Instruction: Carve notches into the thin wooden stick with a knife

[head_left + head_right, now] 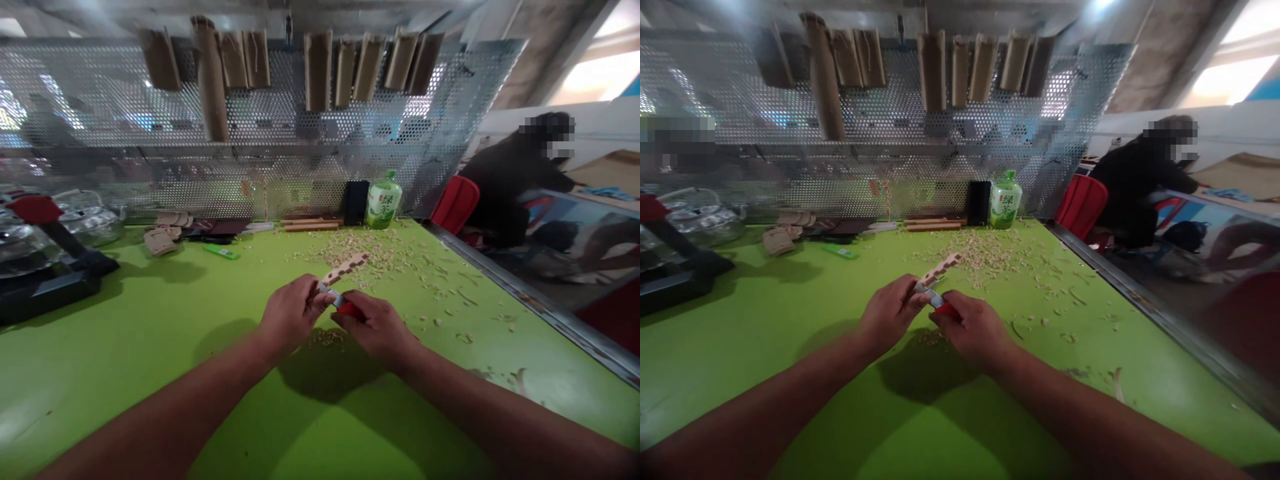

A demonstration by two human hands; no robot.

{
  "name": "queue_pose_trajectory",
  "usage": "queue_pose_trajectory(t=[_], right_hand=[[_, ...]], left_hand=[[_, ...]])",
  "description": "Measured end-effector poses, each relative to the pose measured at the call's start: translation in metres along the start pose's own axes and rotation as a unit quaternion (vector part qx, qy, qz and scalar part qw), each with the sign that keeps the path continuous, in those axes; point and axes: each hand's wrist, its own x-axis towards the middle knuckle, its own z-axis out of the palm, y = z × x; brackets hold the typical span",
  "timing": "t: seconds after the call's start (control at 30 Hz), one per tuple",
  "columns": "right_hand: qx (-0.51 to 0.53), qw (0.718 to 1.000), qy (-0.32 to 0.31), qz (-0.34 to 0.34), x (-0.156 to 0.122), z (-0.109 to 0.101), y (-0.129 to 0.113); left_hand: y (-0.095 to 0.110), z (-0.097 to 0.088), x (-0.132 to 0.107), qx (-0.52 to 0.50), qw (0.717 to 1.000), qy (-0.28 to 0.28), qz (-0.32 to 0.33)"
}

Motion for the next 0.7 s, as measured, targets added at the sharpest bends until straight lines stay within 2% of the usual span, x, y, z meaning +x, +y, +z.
queue_pose_trajectory(t=[0.13,0.33,0.57,0.7], right_hand=[[-0.016,1.0,0.006,-0.01,-0.0002,-0.0018,-0.0014],[0.124,0.989,-0.086,-0.008,0.0027,-0.0057,-0.006],[0.108,0.991,-0.079,0.004,0.0011,-0.0076,-0.0076],[0.158,0.982,-0.098,0.014,0.0006,-0.0075,-0.0077]], left_hand=[[0.0024,-0.0011,-0.0018,-0.036,0.998,-0.029,-0.037],[0.0012,-0.002,-0.0026,-0.097,0.995,-0.025,-0.028],[-0.0001,-0.0025,-0.0008,-0.119,0.991,-0.034,-0.043],[-0.0007,-0.0043,-0.0003,-0.109,0.993,-0.044,-0.032]])
